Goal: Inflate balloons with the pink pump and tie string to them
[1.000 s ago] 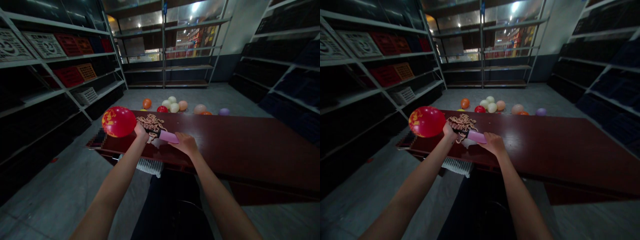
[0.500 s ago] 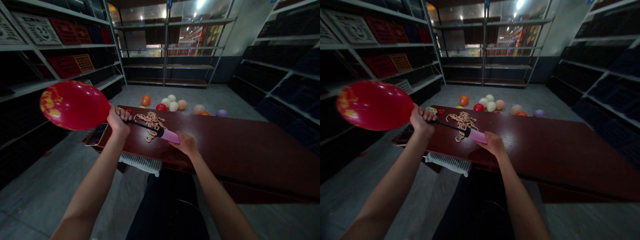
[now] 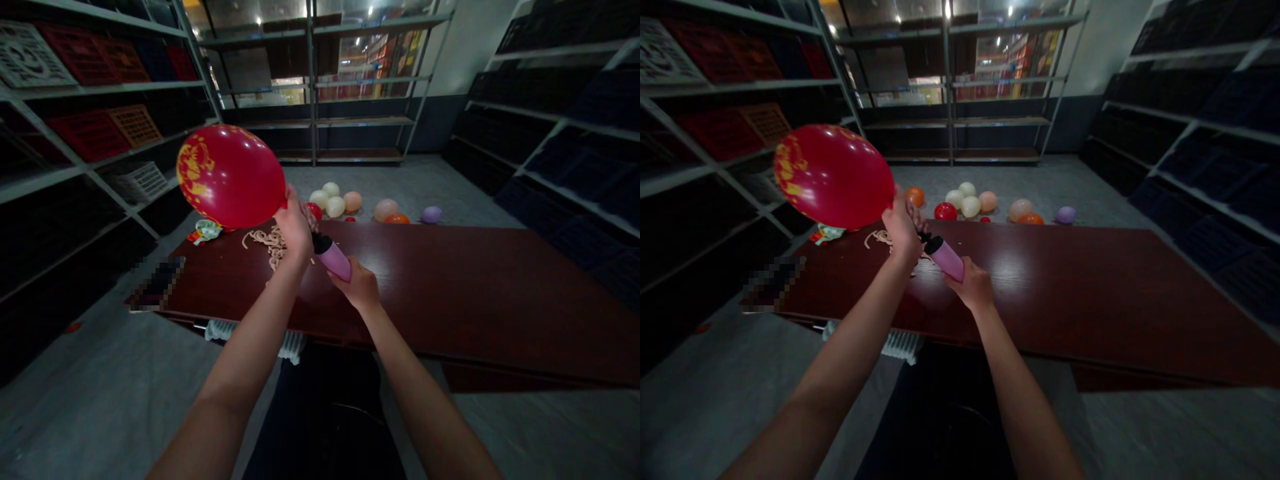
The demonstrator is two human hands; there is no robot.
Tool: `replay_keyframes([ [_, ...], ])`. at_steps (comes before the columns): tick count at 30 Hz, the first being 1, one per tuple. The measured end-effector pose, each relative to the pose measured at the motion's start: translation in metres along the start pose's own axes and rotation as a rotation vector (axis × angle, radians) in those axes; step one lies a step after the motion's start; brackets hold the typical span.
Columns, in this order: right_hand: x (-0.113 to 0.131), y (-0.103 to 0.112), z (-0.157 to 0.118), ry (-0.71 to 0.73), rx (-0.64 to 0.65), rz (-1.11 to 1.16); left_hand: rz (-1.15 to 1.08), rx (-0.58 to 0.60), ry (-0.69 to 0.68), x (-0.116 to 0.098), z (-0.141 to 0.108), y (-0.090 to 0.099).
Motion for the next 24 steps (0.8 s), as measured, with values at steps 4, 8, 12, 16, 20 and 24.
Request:
replay_keyframes([
  [4, -0.003, 0.0, 0.001, -0.026, -0.019, -0.02, 0.01, 0.009, 0.06, 0.028, -0.008, -0.008],
  [8, 0.0, -0.001, 0.001, -0.008, -0.01, -0.041, -0.02, 0.017, 0.106, 0.031, -0.002, 0.004],
  [12, 0.015, -0.003, -0.002, 0.116, 0.007, -0.089, -0.088, -0.058, 0.236, 0.039, -0.003, 0.048],
  [16, 0.032, -0.008, -0.008, 0.245, 0.071, -0.143, -0.171, -0.22, 0.38, 0.049, -0.014, 0.108],
  [20, 0.044, -0.011, -0.012, 0.33, 0.132, -0.184, -0.21, -0.326, 0.389, 0.037, -0.016, 0.158],
  [24, 0.048, -0.012, -0.013, 0.361, 0.155, -0.17, -0.199, -0.371, 0.356, 0.003, -0.002, 0.191],
])
Point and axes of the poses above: each hand's wrist, its own z-axis towards the middle knuckle, its own y-axis out of the back of the hand, x = y × z, the point moved 10 cm from there along z, towards the middle knuckle, and after that the axes turned 8 degrees about z, right-handed, at the moved point
